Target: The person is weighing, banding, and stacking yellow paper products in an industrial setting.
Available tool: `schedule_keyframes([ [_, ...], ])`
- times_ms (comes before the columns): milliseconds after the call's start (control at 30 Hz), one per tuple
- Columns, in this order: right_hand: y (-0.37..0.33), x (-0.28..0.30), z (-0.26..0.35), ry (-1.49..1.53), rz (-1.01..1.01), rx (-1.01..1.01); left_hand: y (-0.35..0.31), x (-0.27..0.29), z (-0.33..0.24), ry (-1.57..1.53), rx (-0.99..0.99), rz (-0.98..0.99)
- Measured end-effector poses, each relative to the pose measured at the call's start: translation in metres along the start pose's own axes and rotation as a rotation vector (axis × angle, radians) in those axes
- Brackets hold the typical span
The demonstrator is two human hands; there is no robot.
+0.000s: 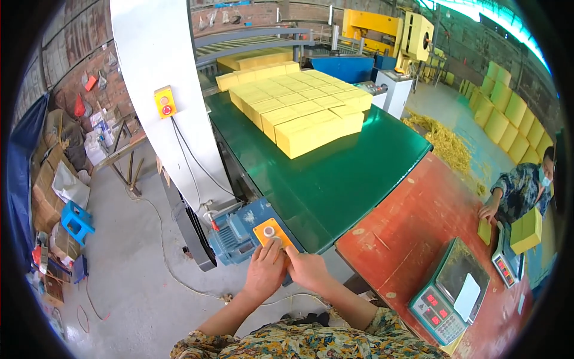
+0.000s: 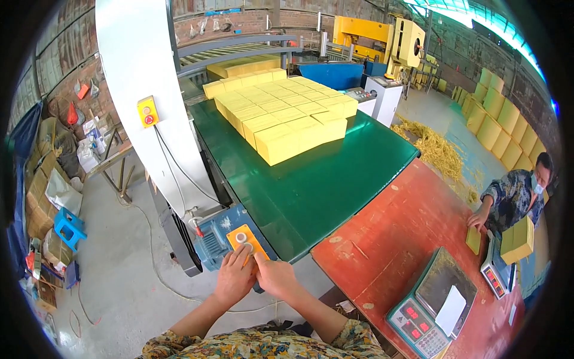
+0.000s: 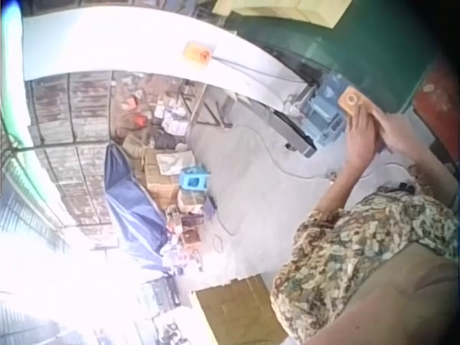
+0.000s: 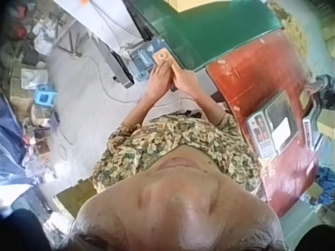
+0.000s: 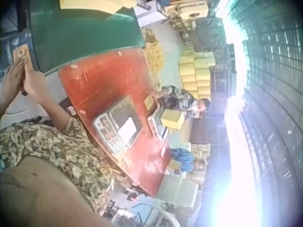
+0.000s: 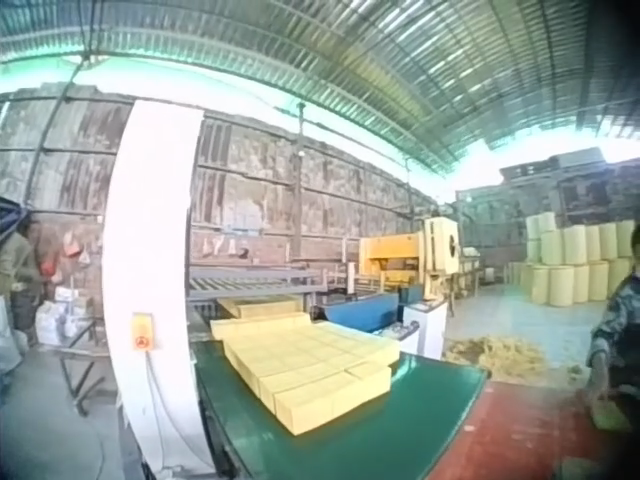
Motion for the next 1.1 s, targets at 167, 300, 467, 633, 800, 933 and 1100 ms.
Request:
schedule_keyframes([
  [167, -0.003, -0.004, 0.004, -0.025, -0.011, 0.027, -0.006, -0.004, 0.002, 0.030, 0.018, -0.013],
  [300, -0.007, -0.011, -0.001, -0.053, -0.014, 0.018, -0.005, -0.006, 0.001, 0.019, 0.050, -0.016],
  [467, -0.010, -0.019, -0.005, -0.070, 0.006, -0.058, -0.008, 0.003, -0.007, 0.019, 0.033, -0.050],
  [633, -0.016, -0.014, 0.009, -0.098, 0.059, -0.143, -0.014, -0.002, 0.004, 0.012, -0.020, -0.030],
  [800, -0.025, -0.015, 0.010, -0.138, -0.040, -0.194, -0.014, -0.005, 0.004, -0.045, -0.132, -0.016],
  [933, -0.023, -0.020, 0.016, -0.233, -0.096, -0.271, -0.013, -0.008, 0.013, -0.078, -0.229, 0.012],
  [1100, -0.019, -0.013, 0.026, -0.330, -0.101, -0.416, -0.007, -0.001, 0.013, -0.143, -0.357, -0.027],
])
Point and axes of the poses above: each hand's wrist, its own y-axis towards the middle knuckle, its own x-axis out of the back of the hand, z = x × y, the point moved 8 cm from there along y, towards the middle knuckle, and after that the axes turned 12 degrees about -z, right-handed, at the moved point
